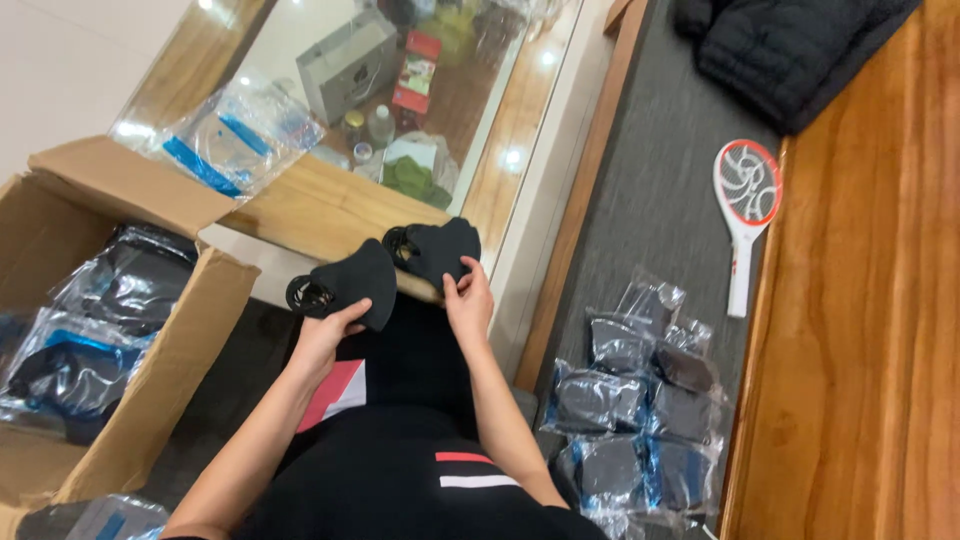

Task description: Inspecting and packaging black fabric face masks into individual plastic bags

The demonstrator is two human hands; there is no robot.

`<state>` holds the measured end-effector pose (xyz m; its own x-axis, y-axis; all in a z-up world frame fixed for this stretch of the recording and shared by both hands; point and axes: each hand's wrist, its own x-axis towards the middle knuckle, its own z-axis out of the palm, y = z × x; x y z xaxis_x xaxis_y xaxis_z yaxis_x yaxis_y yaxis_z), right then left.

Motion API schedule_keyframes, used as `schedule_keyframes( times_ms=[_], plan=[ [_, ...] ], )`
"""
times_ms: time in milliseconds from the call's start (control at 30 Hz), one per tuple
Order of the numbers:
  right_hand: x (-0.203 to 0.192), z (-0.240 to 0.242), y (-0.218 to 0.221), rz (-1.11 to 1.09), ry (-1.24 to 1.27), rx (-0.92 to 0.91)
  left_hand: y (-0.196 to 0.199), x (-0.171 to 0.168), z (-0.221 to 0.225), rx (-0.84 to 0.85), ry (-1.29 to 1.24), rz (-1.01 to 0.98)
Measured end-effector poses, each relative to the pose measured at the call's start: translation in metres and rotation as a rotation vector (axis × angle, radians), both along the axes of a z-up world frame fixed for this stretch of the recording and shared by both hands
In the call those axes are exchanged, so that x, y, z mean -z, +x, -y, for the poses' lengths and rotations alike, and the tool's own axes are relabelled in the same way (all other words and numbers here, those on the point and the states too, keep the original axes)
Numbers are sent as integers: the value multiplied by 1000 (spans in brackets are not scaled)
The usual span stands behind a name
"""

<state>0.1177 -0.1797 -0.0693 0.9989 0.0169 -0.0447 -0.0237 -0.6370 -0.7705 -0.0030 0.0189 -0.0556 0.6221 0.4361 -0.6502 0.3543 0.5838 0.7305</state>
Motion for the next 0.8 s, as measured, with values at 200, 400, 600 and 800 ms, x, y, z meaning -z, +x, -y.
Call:
schedule_keyframes(
  times_ms=[200,400,600,800],
  plan=[
    [-7,1,-1,-40,-9,-4,-3,-29,4,89,-35,7],
    [-24,3,-1,-47,25,-44,-5,-41,11,134,-63,15],
    [-48,-17,-26,-233,579,-179,0,-52,19,185,-84,-9],
    [-22,-11,-28,-260,629,-263,-5,-75,21,312,-62,-7]
  ],
)
